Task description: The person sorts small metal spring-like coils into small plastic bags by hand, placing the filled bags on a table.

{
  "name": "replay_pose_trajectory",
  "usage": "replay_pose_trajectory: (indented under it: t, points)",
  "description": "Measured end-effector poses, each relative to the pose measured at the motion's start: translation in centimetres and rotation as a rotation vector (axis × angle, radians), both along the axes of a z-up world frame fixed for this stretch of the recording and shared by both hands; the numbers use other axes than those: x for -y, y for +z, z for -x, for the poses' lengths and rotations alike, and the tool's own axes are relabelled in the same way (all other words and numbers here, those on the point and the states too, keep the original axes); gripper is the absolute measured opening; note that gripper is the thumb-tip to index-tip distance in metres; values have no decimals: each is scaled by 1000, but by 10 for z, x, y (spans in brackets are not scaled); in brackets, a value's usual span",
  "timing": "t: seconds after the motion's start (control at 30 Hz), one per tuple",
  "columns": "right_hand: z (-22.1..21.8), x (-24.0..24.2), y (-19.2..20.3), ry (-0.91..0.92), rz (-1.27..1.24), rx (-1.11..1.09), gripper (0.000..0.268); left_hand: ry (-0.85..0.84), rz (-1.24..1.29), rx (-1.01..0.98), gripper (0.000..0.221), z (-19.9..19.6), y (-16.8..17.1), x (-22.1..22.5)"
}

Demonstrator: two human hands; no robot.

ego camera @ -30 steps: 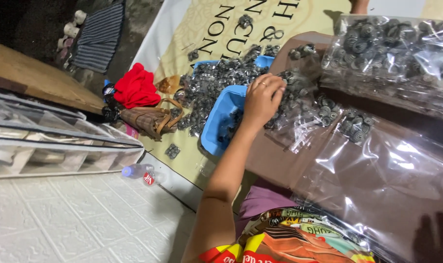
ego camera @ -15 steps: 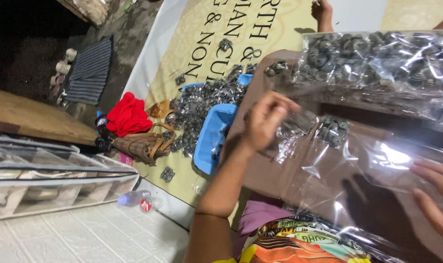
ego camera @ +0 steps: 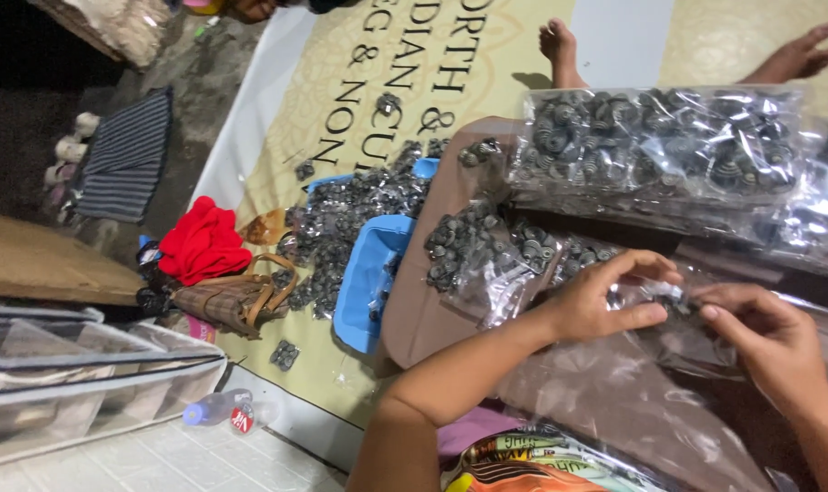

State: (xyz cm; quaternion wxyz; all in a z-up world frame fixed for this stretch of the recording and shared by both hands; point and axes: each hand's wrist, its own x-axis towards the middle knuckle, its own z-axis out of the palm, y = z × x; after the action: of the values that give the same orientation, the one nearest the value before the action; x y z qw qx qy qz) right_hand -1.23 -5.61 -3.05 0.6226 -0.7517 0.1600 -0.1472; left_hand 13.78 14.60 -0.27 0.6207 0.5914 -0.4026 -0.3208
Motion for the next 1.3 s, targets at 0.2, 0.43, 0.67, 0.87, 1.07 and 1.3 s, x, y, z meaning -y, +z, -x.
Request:
replay_pose_trajectory:
  t: [0.2,0.43,0.67,0.87,1.07,1.3]
  points:
    - [0,2,-3,5,491,178,15,126,-86,304,20,2,-21,4]
    - [0,1,-20,-1,445,225,9,151,-37,413,17,6,-26,5]
    - [0,-1,-15,58,342,240,14,166,-25,322,21,4,-25,7]
    - [0,-3,-18,51,338,298,11,150,58,394,26,5,-27,8]
    - [-1,-8,-19,3,363,276,12,230,111,305,14,6,-23,8]
    - [-2,-9,-18,6,396,289,15,315,74,107,9,10,-16,9]
